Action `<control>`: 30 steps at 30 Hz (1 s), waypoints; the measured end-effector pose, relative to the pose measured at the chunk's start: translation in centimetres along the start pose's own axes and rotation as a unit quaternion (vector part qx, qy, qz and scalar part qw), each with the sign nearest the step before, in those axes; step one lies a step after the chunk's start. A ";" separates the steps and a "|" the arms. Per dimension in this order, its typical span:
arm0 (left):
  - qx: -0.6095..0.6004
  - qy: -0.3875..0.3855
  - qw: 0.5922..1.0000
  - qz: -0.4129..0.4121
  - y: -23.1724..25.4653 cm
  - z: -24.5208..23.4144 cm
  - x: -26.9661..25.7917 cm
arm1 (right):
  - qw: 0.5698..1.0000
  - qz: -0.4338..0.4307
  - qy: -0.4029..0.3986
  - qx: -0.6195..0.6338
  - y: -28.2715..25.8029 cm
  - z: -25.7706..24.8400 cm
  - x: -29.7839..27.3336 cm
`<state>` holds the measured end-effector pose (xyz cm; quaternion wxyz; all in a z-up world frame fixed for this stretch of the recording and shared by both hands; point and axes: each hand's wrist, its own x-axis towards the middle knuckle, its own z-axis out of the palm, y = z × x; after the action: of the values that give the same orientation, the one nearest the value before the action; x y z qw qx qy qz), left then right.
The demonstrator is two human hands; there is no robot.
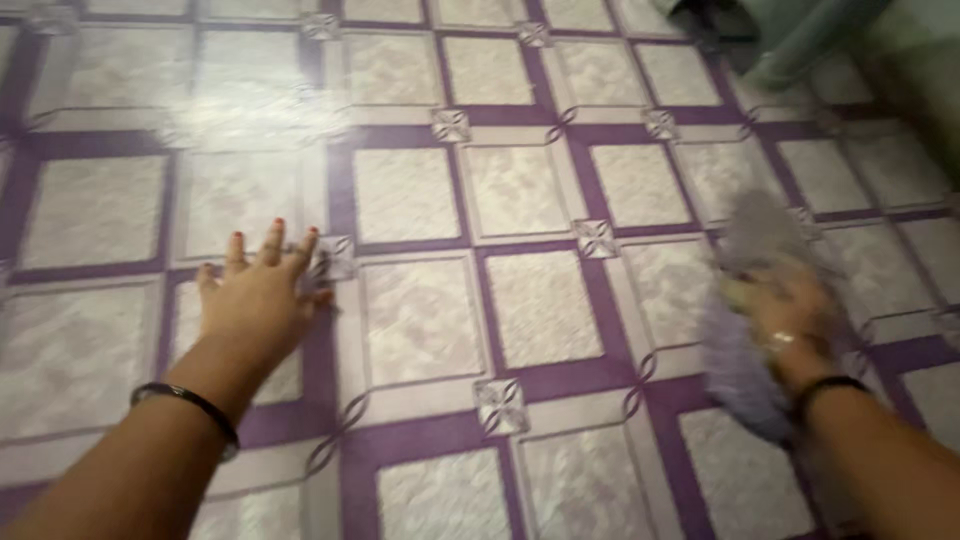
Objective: The person cleans a tiled floor using a purple cloth. They wipe the surface in a repetitive motion, moving around a plastic stool and past stacked grocery bags to reach different areas.
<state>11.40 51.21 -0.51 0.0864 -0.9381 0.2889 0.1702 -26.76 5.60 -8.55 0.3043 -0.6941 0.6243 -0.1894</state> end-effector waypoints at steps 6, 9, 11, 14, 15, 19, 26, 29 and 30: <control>-0.041 -0.061 0.994 -0.080 -7.9 1.4 0.2 | 0.908 -0.236 0.175 -0.298 3.3 1.0 -0.6; -0.071 -0.053 0.993 -0.077 -8.6 3.2 1.2 | 0.860 -0.483 0.097 -0.135 -2.2 6.0 -7.0; -0.060 -0.036 0.995 -0.066 -9.1 3.8 1.7 | 0.874 -0.466 0.020 -0.134 -7.6 11.3 -12.8; -0.026 -0.028 0.998 -0.043 -9.7 4.0 2.0 | 0.793 -0.601 0.041 -0.094 -14.8 18.2 -23.7; -0.027 -0.025 0.998 -0.045 -9.5 4.1 2.0 | 0.816 -0.564 -0.032 -0.128 -17.0 19.4 -26.5; -0.027 -0.023 0.997 -0.064 -9.1 3.3 1.1 | 0.814 -0.532 -0.144 -0.181 -24.8 22.7 -31.1; -0.074 0.012 0.995 -0.069 -8.6 3.4 -0.3 | 0.821 -0.527 -0.154 -0.154 -24.1 22.4 -29.1; -0.094 0.057 0.993 -0.046 -9.8 5.2 -0.9 | 0.838 -0.529 -0.097 -0.091 -17.9 17.9 -23.6; -0.100 0.072 0.992 -0.041 -10.9 6.0 -1.4 | 0.843 -0.527 -0.056 -0.091 -15.4 15.8 -21.1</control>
<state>14.95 62.42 -4.86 -0.0217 -0.9629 0.2373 0.1267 -8.17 29.77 -7.65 0.1288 -0.9524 0.1612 -0.2243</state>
